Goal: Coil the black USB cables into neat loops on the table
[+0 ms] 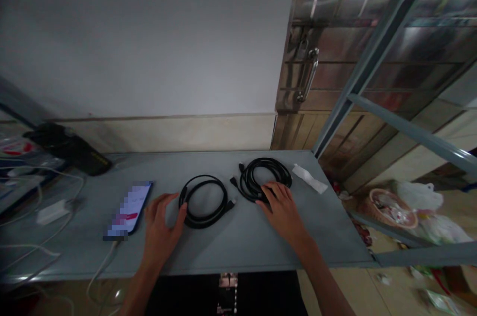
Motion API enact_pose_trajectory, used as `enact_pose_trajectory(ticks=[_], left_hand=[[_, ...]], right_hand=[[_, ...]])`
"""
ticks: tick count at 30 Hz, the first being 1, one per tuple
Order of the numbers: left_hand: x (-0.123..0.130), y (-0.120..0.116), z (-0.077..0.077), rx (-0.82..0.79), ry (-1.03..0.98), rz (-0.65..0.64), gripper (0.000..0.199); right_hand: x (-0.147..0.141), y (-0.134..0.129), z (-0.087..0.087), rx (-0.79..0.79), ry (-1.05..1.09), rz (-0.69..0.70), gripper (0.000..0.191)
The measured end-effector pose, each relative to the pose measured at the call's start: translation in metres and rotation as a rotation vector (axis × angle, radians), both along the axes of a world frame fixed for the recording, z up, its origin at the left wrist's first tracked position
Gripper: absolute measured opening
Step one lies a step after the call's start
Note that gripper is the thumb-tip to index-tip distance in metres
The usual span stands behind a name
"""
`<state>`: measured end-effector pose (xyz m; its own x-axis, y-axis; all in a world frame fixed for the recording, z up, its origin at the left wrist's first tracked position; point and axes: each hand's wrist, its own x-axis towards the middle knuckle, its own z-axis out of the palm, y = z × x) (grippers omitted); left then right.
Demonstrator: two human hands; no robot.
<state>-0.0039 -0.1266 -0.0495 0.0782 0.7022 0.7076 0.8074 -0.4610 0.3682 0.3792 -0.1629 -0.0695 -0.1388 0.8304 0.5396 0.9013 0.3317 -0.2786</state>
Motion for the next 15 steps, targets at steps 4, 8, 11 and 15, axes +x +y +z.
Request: enact_pose_trajectory(ticks=[4, 8, 11, 15], left_hand=[[0.002, -0.005, 0.007, 0.016, -0.02, -0.014, 0.03], [0.001, -0.004, 0.007, 0.002, -0.022, -0.014, 0.027], [0.0, -0.003, 0.005, -0.001, -0.025, -0.027, 0.024], [0.0, -0.003, 0.004, 0.01, -0.041, -0.042, 0.022]], right_hand=[[0.003, 0.001, -0.008, -0.009, 0.003, -0.024, 0.033], [0.008, 0.012, -0.001, -0.024, -0.02, -0.024, 0.032], [0.012, 0.022, 0.008, -0.082, 0.001, -0.003, 0.028], [0.016, 0.036, 0.018, -0.098, 0.085, -0.065, 0.036]])
